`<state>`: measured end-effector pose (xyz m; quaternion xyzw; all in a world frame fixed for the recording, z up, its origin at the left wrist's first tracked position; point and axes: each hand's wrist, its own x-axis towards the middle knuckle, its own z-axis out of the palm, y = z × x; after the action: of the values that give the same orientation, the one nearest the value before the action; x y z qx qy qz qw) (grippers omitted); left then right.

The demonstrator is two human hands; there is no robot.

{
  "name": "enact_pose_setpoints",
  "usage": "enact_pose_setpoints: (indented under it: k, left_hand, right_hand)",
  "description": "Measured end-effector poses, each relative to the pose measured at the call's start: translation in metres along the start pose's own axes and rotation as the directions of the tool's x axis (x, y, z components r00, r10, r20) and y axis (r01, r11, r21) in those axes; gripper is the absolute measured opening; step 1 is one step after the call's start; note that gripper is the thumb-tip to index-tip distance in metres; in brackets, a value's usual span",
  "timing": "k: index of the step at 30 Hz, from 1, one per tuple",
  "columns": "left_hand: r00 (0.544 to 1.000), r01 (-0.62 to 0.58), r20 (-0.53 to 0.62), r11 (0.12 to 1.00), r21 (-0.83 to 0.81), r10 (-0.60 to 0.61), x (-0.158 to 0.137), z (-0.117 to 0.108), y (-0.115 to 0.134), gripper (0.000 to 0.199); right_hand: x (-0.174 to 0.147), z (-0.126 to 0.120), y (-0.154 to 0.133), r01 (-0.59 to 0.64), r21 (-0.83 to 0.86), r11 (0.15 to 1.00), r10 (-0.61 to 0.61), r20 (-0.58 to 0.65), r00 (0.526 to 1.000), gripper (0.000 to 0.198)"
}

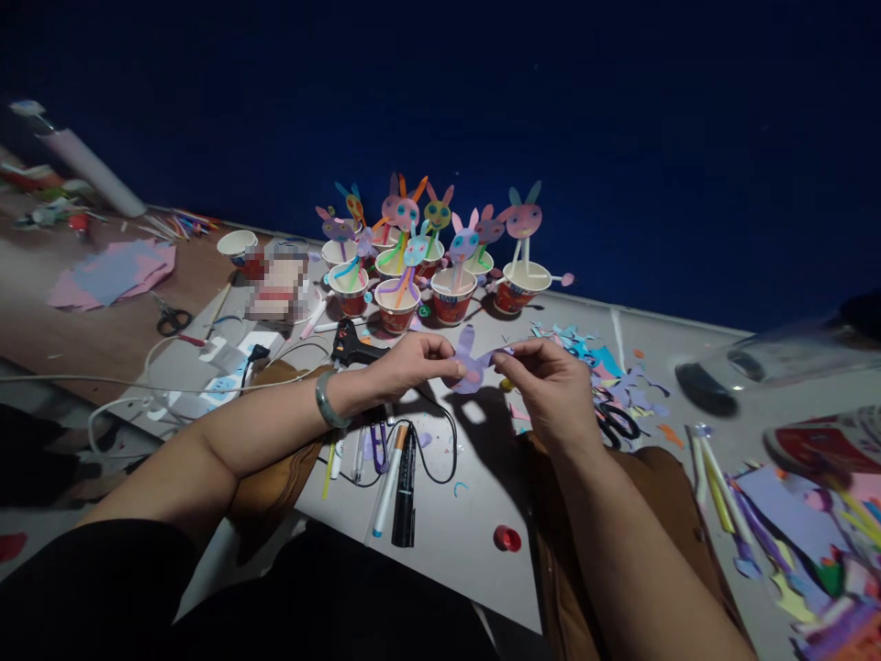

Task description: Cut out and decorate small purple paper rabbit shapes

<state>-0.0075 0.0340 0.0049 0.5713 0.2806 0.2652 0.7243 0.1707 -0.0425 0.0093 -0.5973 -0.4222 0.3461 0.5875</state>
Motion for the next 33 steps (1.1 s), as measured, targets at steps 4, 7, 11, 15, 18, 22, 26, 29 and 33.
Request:
enact_pose_setpoints:
  k: [4, 7, 11, 15, 18, 22, 26, 29, 33]
  left_hand:
    - [1.0, 0.019, 0.009, 1.0, -0.021, -0.018, 0.0002, 0.0, -0.0012, 0.031]
    - [1.0, 0.015, 0.008, 1.0, -0.002, -0.015, -0.0003, 0.0, -0.0012, 0.031]
    - [1.0, 0.02, 0.0, 1.0, -0.016, -0.02, -0.0008, -0.0003, -0.0017, 0.033]
    - [1.0, 0.019, -0.01, 1.0, -0.014, -0.019, -0.0003, -0.0004, -0.0041, 0.035]
    - [1.0, 0.007, -0.013, 1.0, 0.005, -0.007, -0.0001, -0.0003, -0.0048, 0.035]
    - [1.0, 0.007, -0.027, 1.0, 0.022, -0.006, -0.0009, 0.0005, -0.0028, 0.033]
    - [0.999, 0.007, -0.031, 0.999, 0.034, -0.006, -0.0018, 0.001, -0.0001, 0.031]
    - [0.999, 0.019, -0.03, 0.999, 0.033, -0.018, -0.0015, 0.0009, 0.0001, 0.032]
    - [0.999, 0.022, -0.029, 0.999, 0.031, -0.021, -0.0007, 0.0002, -0.0014, 0.034]
  right_hand:
    - [-0.0025, 0.0007, -0.0011, 0.066, -0.049, 0.997, -0.066, 0.02, 0.998, 0.02]
    - [-0.0041, 0.001, -0.002, 0.11, -0.105, 0.988, -0.107, 0.036, 0.994, 0.02]
    - [-0.0054, 0.001, -0.0037, 0.115, -0.149, 0.982, -0.109, 0.047, 0.993, 0.021]
    - [-0.0067, 0.0025, -0.0057, 0.1, -0.145, 0.984, -0.094, 0.048, 0.994, 0.024]
    - [-0.0076, 0.0043, -0.0071, 0.1, -0.135, 0.986, -0.095, 0.045, 0.994, 0.026]
    - [-0.0085, 0.0052, -0.0072, 0.082, -0.111, 0.99, -0.078, 0.043, 0.996, 0.026]
    - [-0.0086, 0.0046, -0.0047, 0.075, -0.099, 0.992, -0.07, 0.057, 0.996, 0.028]
    - [-0.0086, 0.0041, -0.0026, 0.073, -0.106, 0.992, -0.065, 0.078, 0.995, 0.032]
    - [-0.0088, 0.0043, -0.0016, 0.091, -0.127, 0.988, -0.081, 0.077, 0.994, 0.033]
